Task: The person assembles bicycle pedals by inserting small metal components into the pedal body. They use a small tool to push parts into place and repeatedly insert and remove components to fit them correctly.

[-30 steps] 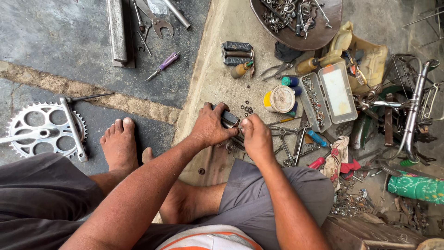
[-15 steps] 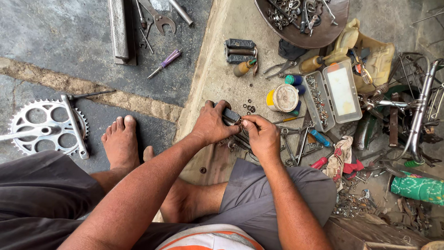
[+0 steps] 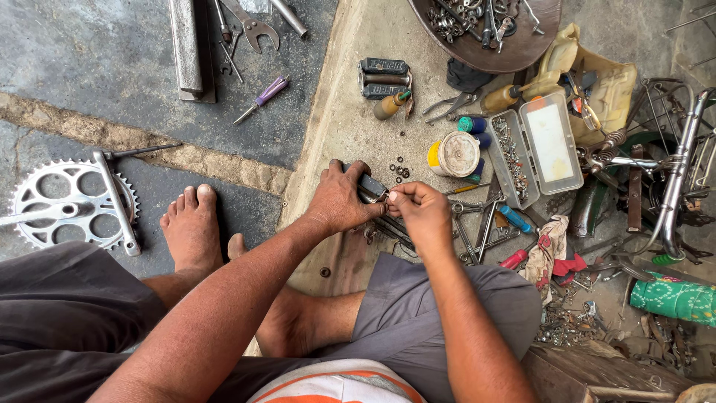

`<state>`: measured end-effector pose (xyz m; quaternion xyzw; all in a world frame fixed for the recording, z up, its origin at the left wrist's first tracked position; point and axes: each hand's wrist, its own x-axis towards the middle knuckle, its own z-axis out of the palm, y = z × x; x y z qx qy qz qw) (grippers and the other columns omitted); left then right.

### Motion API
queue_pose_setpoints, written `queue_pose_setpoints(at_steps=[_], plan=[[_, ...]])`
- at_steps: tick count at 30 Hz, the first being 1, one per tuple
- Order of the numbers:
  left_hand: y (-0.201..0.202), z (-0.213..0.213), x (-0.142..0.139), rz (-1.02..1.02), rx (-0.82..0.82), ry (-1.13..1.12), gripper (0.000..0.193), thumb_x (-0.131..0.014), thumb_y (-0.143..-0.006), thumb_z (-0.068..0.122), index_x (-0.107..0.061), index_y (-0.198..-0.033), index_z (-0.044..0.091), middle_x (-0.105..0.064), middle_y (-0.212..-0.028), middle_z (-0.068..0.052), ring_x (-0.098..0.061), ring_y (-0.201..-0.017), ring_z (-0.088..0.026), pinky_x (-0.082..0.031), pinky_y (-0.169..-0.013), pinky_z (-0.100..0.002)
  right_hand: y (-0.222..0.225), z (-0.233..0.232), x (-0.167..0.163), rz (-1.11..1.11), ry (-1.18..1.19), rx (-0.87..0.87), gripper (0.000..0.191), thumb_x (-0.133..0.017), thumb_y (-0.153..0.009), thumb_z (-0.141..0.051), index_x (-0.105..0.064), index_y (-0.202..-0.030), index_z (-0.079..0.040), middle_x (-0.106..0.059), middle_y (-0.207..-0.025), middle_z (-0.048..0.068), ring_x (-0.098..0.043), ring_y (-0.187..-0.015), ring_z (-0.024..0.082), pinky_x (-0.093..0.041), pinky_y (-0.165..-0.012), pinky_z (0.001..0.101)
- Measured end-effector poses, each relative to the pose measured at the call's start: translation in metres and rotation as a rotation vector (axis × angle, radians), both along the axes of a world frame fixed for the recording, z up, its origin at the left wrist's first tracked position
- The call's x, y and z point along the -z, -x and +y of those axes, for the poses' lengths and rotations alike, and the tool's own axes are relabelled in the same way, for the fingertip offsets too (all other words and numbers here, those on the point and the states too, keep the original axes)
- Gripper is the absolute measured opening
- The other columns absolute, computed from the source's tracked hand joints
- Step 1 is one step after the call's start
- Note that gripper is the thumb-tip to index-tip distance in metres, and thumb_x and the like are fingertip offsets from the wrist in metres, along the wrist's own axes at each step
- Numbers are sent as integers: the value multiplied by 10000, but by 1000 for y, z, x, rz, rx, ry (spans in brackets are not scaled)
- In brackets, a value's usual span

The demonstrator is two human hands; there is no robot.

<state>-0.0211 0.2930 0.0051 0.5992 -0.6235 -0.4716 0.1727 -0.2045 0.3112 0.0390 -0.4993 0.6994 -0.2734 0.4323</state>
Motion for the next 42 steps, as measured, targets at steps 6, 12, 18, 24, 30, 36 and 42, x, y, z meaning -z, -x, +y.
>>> queue_pose_setpoints(at_steps=[6, 12, 18, 24, 30, 36, 42], plan=[[2, 1, -1, 45, -60, 18, 758, -822, -663, 516, -607, -1290, 147, -506, -1214, -264, -543, -1163, -456, -496, -991, -508, -24, 14, -20, 413, 317, -125, 125, -770, -891, -133, -758, -983, -48, -772, -862, 92, -746, -724, 180, -594, -666, 319], [4, 0, 2, 17, -42, 10, 784, -827, -651, 505, -592, -1305, 143, -507, -1206, -255, -554, -1155, -451, -505, -979, -502, -23, 13, -27, 556, 551, -345, 123, -750, -881, -58, -721, -997, -28, -724, -982, 124, -721, -887, 305, -581, -780, 383], [4, -2, 3, 15, -24, -1, 782, -823, -647, 477, -588, -1312, 141, -511, -1204, -252, -573, -1141, -440, -514, -983, -493, -16, 12, -32, 664, 709, -580, 134, -724, -853, -12, -711, -986, -23, -713, -1009, 132, -698, -926, 333, -568, -821, 409], [2, -1, 3, 48, -25, -13, 768, -823, -665, 512, -593, -1292, 132, -506, -1200, -242, -552, -1159, -426, -504, -974, -502, -12, 8, -23, 486, 576, -396, 97, -750, -901, -54, -707, -985, -30, -733, -991, 121, -732, -908, 288, -592, -790, 378], [5, -3, 4, 7, -16, 3, 808, -833, -652, 544, -588, -1302, 132, -504, -1199, -243, -548, -1152, -432, -495, -981, -509, -17, 15, -20, 552, 692, -410, 146, -713, -912, -22, -701, -1057, -5, -715, -1029, 150, -710, -956, 324, -578, -839, 403], [4, -3, 5, 18, -41, -11, 787, -828, -656, 553, -601, -1288, 142, -510, -1204, -249, -564, -1140, -439, -505, -975, -507, -18, 14, -16, 526, 653, -376, 138, -725, -926, -48, -697, -1059, -30, -715, -1053, 128, -705, -990, 307, -574, -867, 391], [4, 0, 6, 22, -56, 30, 767, -813, -683, 567, -612, -1279, 128, -527, -1184, -258, -576, -1126, -442, -514, -970, -509, -14, 7, -7, 668, 636, -433, 101, -709, -963, -117, -659, -952, -30, -682, -931, 141, -664, -874, 354, -540, -788, 450]])
